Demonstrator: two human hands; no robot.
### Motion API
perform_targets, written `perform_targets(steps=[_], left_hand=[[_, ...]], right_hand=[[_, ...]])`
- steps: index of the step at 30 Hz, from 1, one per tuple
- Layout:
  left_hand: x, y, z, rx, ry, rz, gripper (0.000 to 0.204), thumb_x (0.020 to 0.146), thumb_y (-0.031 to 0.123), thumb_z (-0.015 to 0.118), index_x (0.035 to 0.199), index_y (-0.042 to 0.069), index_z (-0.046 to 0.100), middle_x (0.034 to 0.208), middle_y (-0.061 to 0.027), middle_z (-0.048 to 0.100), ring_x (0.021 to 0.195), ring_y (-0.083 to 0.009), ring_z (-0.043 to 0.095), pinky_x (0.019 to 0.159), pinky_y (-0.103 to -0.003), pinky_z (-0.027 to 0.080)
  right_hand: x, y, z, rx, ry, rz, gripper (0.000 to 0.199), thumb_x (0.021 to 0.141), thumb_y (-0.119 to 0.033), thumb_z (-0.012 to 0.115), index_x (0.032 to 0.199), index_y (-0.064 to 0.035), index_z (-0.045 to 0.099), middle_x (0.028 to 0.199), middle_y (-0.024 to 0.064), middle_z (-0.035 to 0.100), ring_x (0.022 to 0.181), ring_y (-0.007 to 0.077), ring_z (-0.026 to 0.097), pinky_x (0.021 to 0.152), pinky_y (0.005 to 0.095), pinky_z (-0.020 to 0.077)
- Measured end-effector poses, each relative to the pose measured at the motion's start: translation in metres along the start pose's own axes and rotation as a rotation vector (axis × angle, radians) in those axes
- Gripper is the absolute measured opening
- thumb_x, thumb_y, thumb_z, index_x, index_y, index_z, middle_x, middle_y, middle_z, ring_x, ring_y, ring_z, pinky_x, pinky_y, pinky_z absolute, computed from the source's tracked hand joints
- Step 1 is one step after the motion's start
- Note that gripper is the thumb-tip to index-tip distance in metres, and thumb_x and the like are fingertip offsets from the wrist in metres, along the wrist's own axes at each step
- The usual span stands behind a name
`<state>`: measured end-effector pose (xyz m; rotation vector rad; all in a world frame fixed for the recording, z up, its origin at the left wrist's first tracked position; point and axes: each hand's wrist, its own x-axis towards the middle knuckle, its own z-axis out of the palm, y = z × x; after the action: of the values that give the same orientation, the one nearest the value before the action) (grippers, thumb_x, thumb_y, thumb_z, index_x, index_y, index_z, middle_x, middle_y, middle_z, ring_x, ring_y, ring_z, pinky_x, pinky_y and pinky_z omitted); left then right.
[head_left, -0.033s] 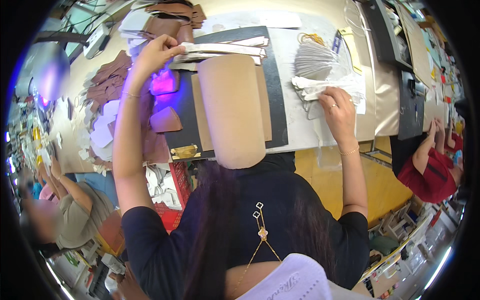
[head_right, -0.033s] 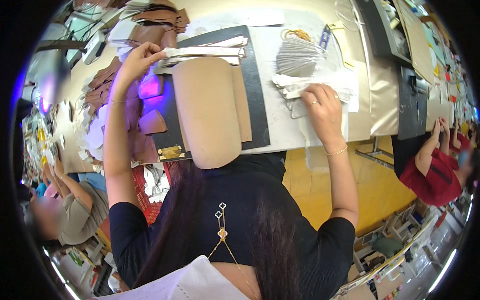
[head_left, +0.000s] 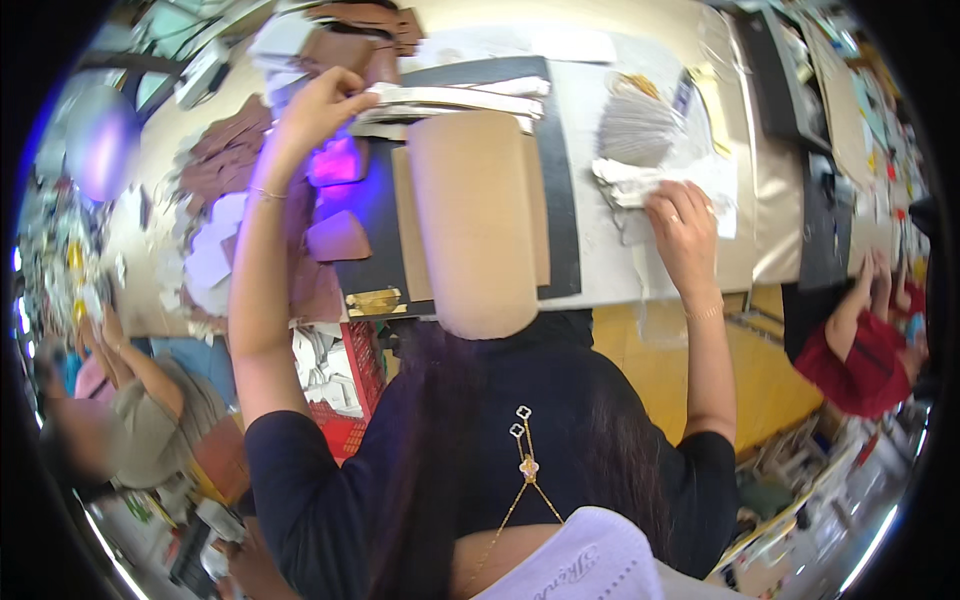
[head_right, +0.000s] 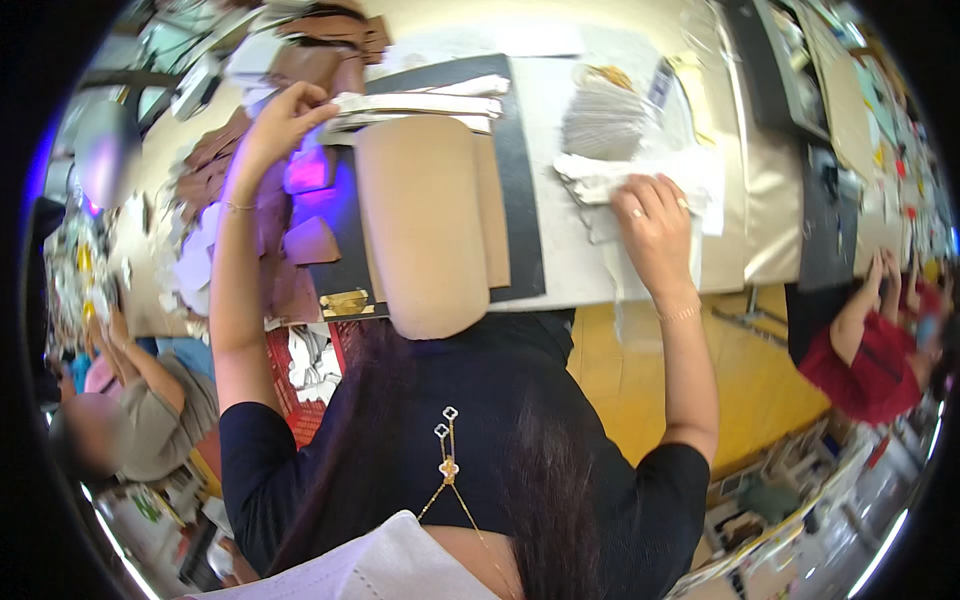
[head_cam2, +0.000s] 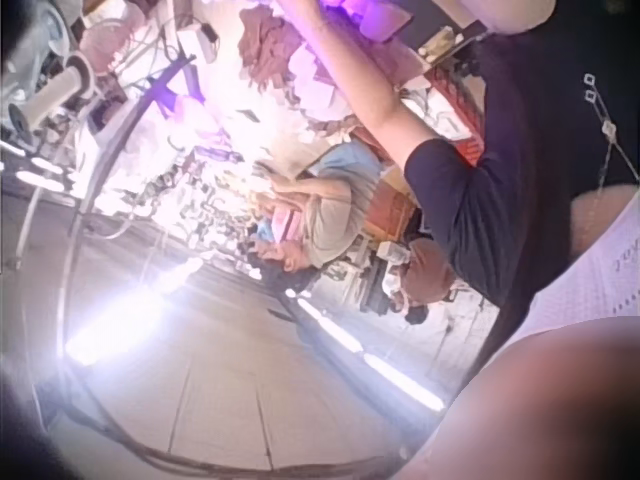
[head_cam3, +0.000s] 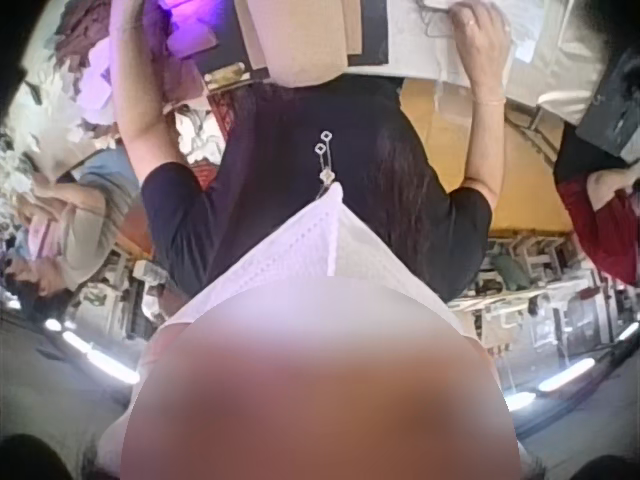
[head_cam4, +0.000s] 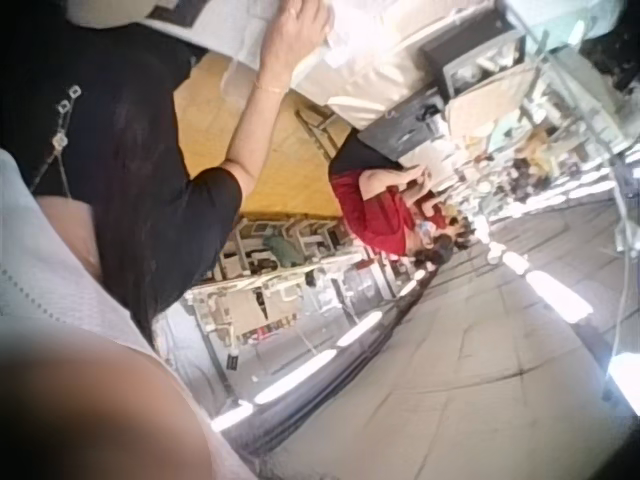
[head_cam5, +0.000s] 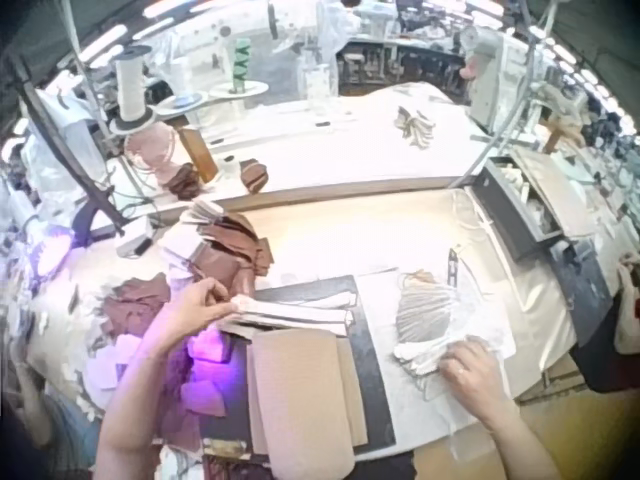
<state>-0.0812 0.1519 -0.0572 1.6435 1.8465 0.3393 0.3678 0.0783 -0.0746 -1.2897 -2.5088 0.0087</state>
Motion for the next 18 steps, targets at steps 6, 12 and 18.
perform_targets(steps=[6,12,18], left_hand=[[-0.099,-0.001,-0.048,-0.078,-0.171,0.088,0.030,0.085,0.030,0.064,0.105,0.007,0.061,0.078,-0.0053,0.060,0.068,-0.0111,0.056,0.063,-0.025,0.046],[-0.194,-0.123,-0.160,-0.311,0.395,-0.358,0.022,0.089,0.022,0.058,0.104,0.006,0.063,0.081,0.0004,0.060,0.067,-0.0060,0.057,0.054,-0.020,0.049],[-0.219,-0.291,-0.162,-0.307,0.680,-0.859,0.030,0.075,0.023,0.075,0.087,-0.002,0.066,0.070,-0.0064,0.063,0.058,-0.0129,0.062,0.053,-0.024,0.052]], right_hand=[[0.008,0.006,-0.007,0.076,0.017,0.036,0.032,0.072,0.006,0.060,0.101,-0.0044,0.058,0.091,0.0087,0.062,0.094,0.0219,0.059,0.101,0.0443,0.0344],[0.020,0.020,-0.019,0.241,0.101,0.231,0.013,0.080,0.004,0.063,0.085,0.0016,0.051,0.082,0.0099,0.052,0.073,0.0217,0.051,0.069,0.0315,0.0424],[0.022,0.029,-0.026,0.102,0.289,0.231,0.041,0.090,0.003,0.051,0.130,-0.0050,0.050,0.127,0.0140,0.048,0.095,0.0189,0.057,0.076,0.0295,0.0500]])
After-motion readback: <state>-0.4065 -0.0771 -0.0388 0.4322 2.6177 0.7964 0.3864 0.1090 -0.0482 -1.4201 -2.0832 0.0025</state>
